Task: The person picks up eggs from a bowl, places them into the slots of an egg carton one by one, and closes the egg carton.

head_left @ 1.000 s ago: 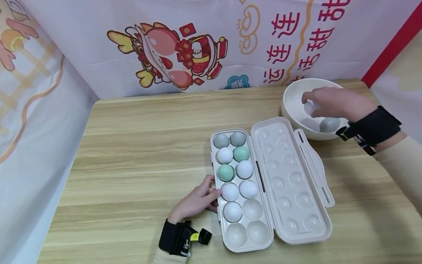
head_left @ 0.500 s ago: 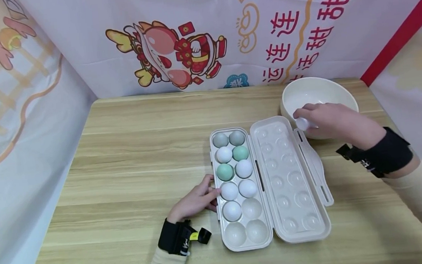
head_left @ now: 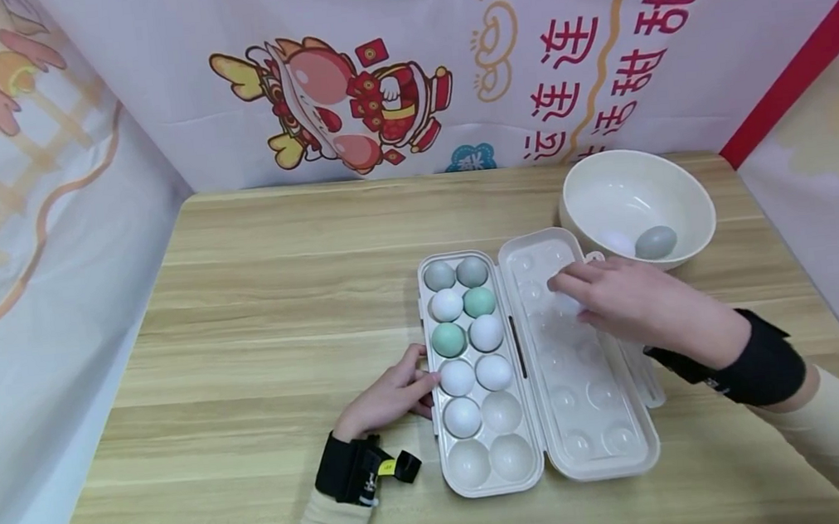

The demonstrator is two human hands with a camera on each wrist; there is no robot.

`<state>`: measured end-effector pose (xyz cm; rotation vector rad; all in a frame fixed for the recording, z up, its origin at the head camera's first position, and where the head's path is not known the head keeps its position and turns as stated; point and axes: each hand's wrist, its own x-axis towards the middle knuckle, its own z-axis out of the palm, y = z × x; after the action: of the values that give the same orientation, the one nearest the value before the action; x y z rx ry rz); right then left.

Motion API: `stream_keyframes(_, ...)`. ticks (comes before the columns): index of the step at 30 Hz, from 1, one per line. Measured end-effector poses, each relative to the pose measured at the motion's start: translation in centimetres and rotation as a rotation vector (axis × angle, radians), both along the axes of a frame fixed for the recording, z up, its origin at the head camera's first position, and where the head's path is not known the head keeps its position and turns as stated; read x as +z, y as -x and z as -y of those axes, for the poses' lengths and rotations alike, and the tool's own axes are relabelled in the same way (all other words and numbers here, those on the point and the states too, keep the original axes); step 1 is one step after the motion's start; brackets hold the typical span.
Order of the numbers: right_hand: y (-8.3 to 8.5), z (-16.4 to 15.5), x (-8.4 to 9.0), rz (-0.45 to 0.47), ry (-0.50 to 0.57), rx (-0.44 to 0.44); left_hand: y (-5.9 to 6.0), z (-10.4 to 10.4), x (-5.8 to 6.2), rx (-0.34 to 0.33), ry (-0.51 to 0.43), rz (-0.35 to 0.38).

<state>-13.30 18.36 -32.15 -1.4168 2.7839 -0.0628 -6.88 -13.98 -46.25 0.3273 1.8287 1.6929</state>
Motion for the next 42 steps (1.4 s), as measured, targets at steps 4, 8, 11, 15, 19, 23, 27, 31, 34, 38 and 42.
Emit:
stream_keyframes(4,-1.3,0.9,-0.2,-0.054,-0.007,0.078,0.1,0.0,-0.1,-0.002,0.002,0.002)
stream_keyframes(8,-2.6,2.0,-0.1,-0.107,0.001,0.158,0.1,0.0,0.1,-0.001,0.001,-0.001)
stream_keyframes(11,-3.5,2.6,-0.3,-0.122,0.017,0.212,0.1,-0.1,0.3,-0.002,-0.011,0.0)
stream_keyframes(15,-4.3,3.4,-1.1,-0.116,0.065,0.282,0.0,-0.2,0.4,-0.003,-0.018,0.001)
stream_keyframes(19,-4.7,4.2,-2.3,-0.126,0.112,0.362,0.1,-0.3,0.4,-0.004,-0.012,0.0)
stream_keyframes(23,-4.9,4.8,-3.3,-0.121,0.116,0.413,0.2,-0.3,0.3,-0.002,-0.003,0.002)
stream_keyframes(27,-5.1,5.4,-4.2,-0.1,0.094,0.438,0.2,-0.3,0.2,-0.002,0.0,0.003)
stream_keyframes(31,-5.0,6.0,-5.1,-0.091,0.059,0.451,0.2,-0.2,0.3,0.002,0.001,0.001)
stream_keyframes(34,-5.0,6.4,-5.8,-0.1,0.025,0.462,0.1,-0.2,0.2,0.003,-0.001,0.001)
stream_keyframes(38,-5.2,7.0,-6.6,-0.159,-0.016,0.51,0.1,-0.2,0.2,0.001,-0.001,0.003)
stream_keyframes(42,-5.3,7.6,-7.1,-0.233,-0.038,0.556,0.1,-0.1,0.2,0.003,0.005,-0.001)
